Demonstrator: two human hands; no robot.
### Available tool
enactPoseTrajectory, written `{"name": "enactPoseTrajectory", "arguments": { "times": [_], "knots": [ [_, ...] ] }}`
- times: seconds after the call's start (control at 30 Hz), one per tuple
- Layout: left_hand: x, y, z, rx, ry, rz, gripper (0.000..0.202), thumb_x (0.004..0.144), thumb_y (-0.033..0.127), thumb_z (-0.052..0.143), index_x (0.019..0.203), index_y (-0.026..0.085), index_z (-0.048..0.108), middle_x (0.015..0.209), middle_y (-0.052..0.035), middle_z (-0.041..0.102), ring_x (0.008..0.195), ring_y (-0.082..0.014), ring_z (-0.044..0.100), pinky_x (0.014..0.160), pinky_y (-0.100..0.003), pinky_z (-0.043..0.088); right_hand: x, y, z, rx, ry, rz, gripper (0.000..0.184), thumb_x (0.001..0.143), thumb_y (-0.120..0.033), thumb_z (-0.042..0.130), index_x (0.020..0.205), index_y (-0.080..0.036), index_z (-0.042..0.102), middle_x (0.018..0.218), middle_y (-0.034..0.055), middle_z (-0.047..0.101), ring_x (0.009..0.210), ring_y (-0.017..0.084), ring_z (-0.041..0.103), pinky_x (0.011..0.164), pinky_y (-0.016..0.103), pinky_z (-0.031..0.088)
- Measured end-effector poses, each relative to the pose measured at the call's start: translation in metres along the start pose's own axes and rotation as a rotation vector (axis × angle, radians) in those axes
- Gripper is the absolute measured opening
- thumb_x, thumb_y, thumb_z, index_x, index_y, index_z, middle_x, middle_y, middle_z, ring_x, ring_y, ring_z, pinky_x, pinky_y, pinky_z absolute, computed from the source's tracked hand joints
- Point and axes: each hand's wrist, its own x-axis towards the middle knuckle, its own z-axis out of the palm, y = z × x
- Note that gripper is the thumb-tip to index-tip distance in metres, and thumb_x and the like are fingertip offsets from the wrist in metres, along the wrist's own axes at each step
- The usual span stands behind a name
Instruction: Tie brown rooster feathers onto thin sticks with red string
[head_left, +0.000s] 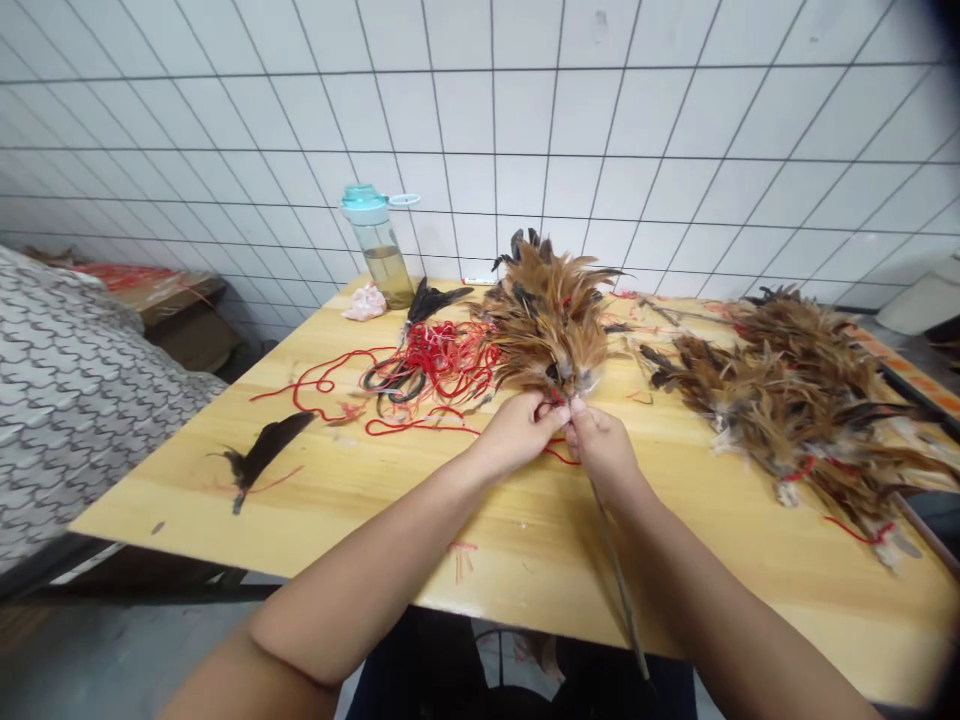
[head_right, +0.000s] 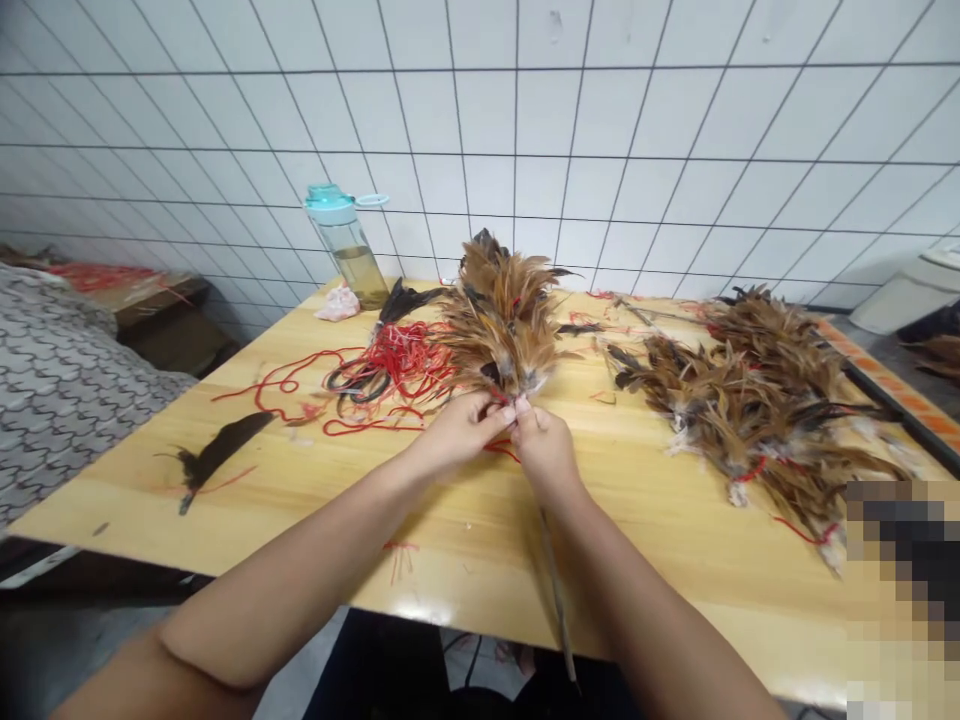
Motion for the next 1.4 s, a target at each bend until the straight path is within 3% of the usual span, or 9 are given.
{"name": "enactPoseTrajectory", "arguments": {
  "times": [0.3,0.43,0.57,0.73,0.93,1.1,1.2,1.33,1.4],
  "knots": [
    [-0.002,0.002,0.004,-0.016,-0.018,0.036,0.027,0.077,0.036,0.063,0.064,0.017,0.049,0.058,0.0040,0.041,0.055,-0.0096,0.034,0.054,-0.024,0.026,0.002,0.001,-0.004,-0.071,0.000,0.004,0.055,0.072,-0.073,0.050,0.055,-0.021,0.045,0.044,-0.0048,0.034,0.042,0.009,0.025,0.042,0.026,0.020],
    [-0.005,0.004,0.006,-0.237,-0.045,0.013,0.029,0.077,0.043,0.066,0.076,0.014,0.060,0.066,-0.0012,0.056,0.065,-0.0132,0.049,0.062,-0.025,0.038,0.000,-0.002,-0.007,-0.304,0.066,-0.137,0.047,0.084,-0.058,0.043,0.056,-0.021,0.049,0.049,0.0009,0.048,0.048,0.014,0.041,0.048,0.027,0.031],
    [-0.008,0.006,0.007,-0.370,-0.066,-0.014,0.028,0.073,0.041,0.070,0.076,0.013,0.067,0.069,-0.0048,0.064,0.075,-0.0183,0.058,0.069,-0.026,0.044,-0.006,-0.006,-0.005,-0.620,0.047,-0.275,0.032,0.087,-0.037,0.040,0.073,-0.020,0.061,0.072,0.0088,0.068,0.068,0.021,0.059,0.062,0.030,0.040],
    [-0.008,0.009,0.010,-0.505,-0.003,-0.072,0.020,0.073,0.034,0.071,0.075,0.014,0.068,0.070,-0.0042,0.066,0.073,-0.0165,0.059,0.070,-0.027,0.046,-0.013,-0.006,0.001,-0.866,0.056,-0.307,0.025,0.087,-0.032,0.040,0.073,-0.020,0.057,0.067,0.0092,0.066,0.059,0.020,0.056,0.057,0.029,0.034],
    [-0.011,0.017,0.010,-0.669,0.034,-0.141,0.023,0.064,0.028,0.078,0.077,0.013,0.067,0.066,-0.0028,0.065,0.070,-0.0151,0.060,0.067,-0.026,0.046,-0.016,-0.012,-0.001,-0.888,-0.027,-0.320,0.021,0.087,-0.033,0.042,0.081,-0.019,0.057,0.069,0.0085,0.063,0.060,0.021,0.055,0.059,0.030,0.032],
    [-0.007,0.011,0.012,-0.665,0.092,-0.141,0.027,0.061,0.030,0.078,0.076,0.011,0.065,0.072,-0.0027,0.066,0.066,-0.0133,0.059,0.065,-0.026,0.046,-0.012,-0.017,-0.005,-0.659,-0.166,-0.312,0.017,0.084,-0.035,0.051,0.090,-0.020,0.058,0.082,0.0074,0.065,0.076,0.023,0.057,0.069,0.032,0.039],
    [-0.002,0.007,0.006,-0.633,0.103,-0.140,0.030,0.065,0.037,0.076,0.068,0.013,0.059,0.056,0.0022,0.055,0.052,-0.0092,0.050,0.053,-0.024,0.041,-0.011,-0.023,-0.011,-0.330,-0.428,-0.290,0.024,0.082,-0.043,0.058,0.090,-0.021,0.057,0.082,0.0043,0.060,0.078,0.020,0.054,0.071,0.031,0.042],
    [0.000,0.010,-0.007,-0.734,-0.032,-0.124,0.039,0.057,0.042,0.082,0.069,0.013,0.058,0.054,0.0038,0.050,0.047,-0.0066,0.044,0.048,-0.022,0.037,-0.006,-0.038,-0.036,-0.195,-0.866,-0.132,0.038,0.081,-0.050,0.062,0.100,-0.018,0.061,0.092,0.0058,0.059,0.085,0.019,0.053,0.077,0.032,0.042],
    [-0.003,0.011,-0.013,-0.786,-0.135,-0.095,0.043,0.052,0.039,0.086,0.075,0.012,0.062,0.065,0.0005,0.057,0.055,-0.0074,0.050,0.051,-0.021,0.039,-0.001,-0.041,-0.052,-0.133,-0.852,-0.117,0.040,0.081,-0.051,0.062,0.106,-0.019,0.062,0.102,0.0080,0.060,0.095,0.021,0.054,0.084,0.034,0.042]
  ]
}}
